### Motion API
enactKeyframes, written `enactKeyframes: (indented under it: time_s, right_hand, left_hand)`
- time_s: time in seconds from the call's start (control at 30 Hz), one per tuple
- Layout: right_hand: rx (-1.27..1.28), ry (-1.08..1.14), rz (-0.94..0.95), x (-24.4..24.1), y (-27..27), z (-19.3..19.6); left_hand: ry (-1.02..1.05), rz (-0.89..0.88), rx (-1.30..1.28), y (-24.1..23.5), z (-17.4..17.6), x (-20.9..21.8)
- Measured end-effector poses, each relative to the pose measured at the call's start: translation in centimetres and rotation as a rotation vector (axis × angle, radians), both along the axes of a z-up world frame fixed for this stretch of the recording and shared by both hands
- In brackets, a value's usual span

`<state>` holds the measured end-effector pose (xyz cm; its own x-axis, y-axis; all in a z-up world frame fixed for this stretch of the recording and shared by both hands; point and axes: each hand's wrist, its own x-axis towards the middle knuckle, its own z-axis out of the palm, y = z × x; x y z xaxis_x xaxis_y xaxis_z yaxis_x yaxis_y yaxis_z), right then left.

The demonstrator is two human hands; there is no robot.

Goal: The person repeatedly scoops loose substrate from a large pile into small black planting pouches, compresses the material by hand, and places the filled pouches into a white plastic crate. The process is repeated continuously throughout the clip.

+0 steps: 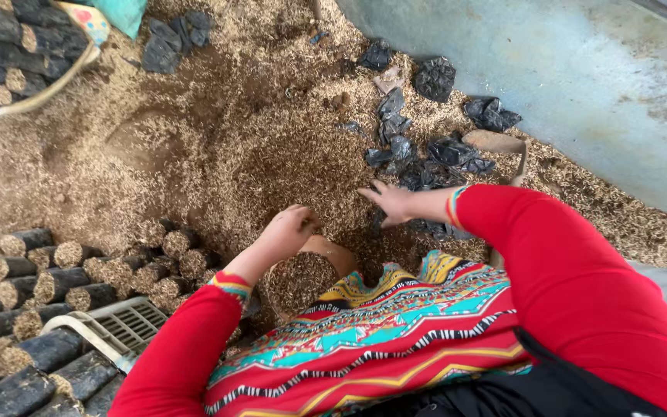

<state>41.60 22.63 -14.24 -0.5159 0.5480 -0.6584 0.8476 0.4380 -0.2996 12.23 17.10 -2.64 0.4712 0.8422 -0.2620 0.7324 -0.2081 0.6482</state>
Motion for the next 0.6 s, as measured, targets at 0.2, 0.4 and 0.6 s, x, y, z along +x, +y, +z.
enactKeyframes:
  time_s: [0.2,0.4,0.6]
  right_hand:
    - [0.050,0.049,-0.221,-3.3,-2.8,-2.0]
    - [-0.227,0.243,-0.452,-2.0,-0.4,-3.1]
    - [-0.115,0.078,-0.169,0.2,7.6,-0.7]
  left_hand:
    - [-0.089,-0.051,-0.028,3.1,-2.3,4.9]
    - [-0.118,-0.027,-0.108,2.3,-5.4,4.2]
    - [-0.025,0.117,-0.241,2.2,-8.8,0.7]
